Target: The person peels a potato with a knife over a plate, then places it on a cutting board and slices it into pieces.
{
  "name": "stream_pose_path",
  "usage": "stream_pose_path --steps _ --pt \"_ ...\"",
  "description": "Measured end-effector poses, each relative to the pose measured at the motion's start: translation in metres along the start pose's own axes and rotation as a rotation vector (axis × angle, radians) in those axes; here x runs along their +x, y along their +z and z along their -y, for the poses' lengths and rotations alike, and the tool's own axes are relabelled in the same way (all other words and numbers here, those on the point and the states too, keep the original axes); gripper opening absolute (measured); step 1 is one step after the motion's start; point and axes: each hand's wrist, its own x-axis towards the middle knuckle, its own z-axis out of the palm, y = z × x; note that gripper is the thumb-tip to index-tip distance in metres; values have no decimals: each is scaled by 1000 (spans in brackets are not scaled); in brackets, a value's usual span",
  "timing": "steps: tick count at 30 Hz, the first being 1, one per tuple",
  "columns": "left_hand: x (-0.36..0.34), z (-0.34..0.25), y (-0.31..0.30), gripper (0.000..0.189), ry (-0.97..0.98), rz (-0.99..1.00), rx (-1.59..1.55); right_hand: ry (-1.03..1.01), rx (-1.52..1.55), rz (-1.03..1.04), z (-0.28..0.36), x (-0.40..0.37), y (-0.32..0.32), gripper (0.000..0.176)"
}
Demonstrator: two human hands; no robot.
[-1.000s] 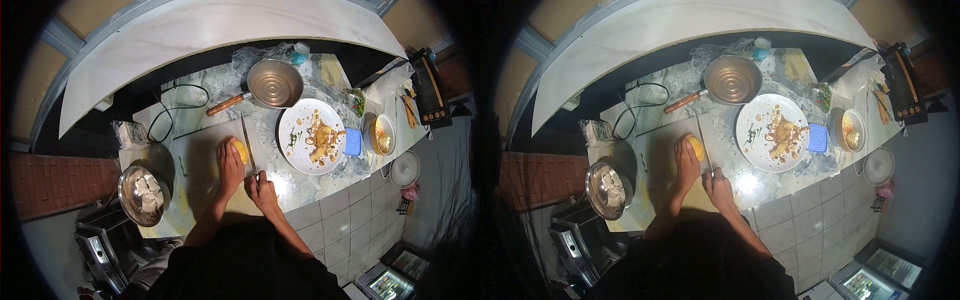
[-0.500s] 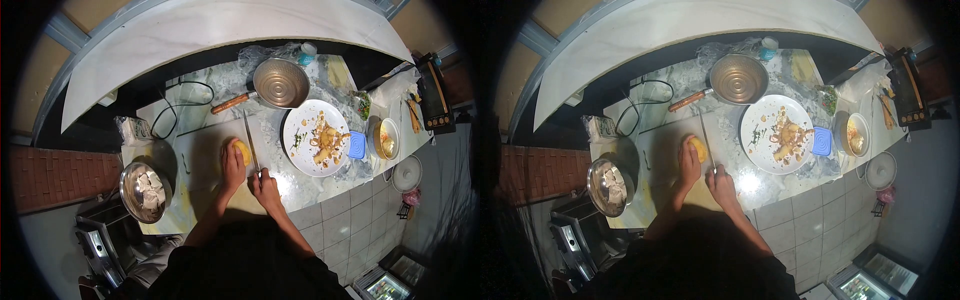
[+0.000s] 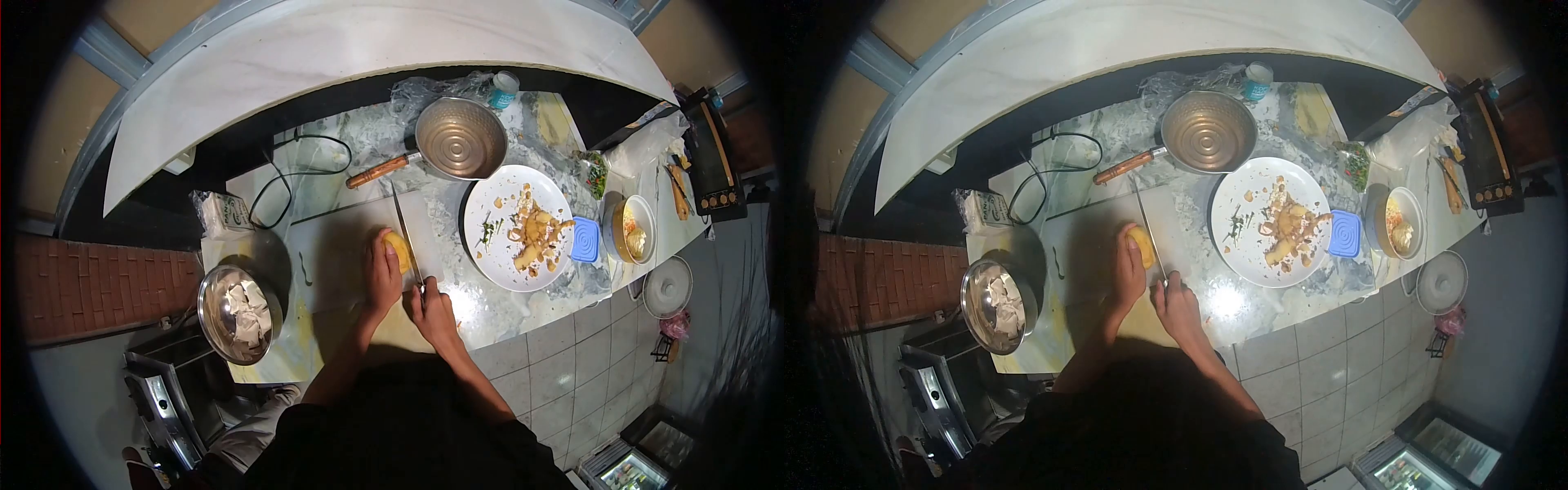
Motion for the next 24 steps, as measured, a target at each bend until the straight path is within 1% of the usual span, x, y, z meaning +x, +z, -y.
stream_pose_path --steps 3,5,12,15,17,18,21,22,24 --pt "1 -3 -3 31 -8 17 -27 -2 -12 15 0 -1 0 19" --pt "4 -8 -6 30 16 31 53 -14 -44 -13 -3 -1 3 19" --pt "6 -14 -8 30 49 16 76 -4 -60 -17 -5 -2 3 20" --pt "7 -18 -10 31 69 43 104 10 -72 -46 -10 -3 1 20" --pt "7 -20 -11 34 46 71 70 17 -16 -132 -12 -3 -3 18" --pt "7 -20 -13 34 49 74 67 45 -26 -124 -12 -3 -6 18" --pt "7 -21 -16 36 9 130 80 47 -61 -154 -11 -3 -12 19" --pt "8 -22 -17 38 2 145 68 46 -63 -155 -12 -3 -14 19" --pt "8 -23 -18 39 -8 157 59 84 -115 -88 -11 -2 -15 19"
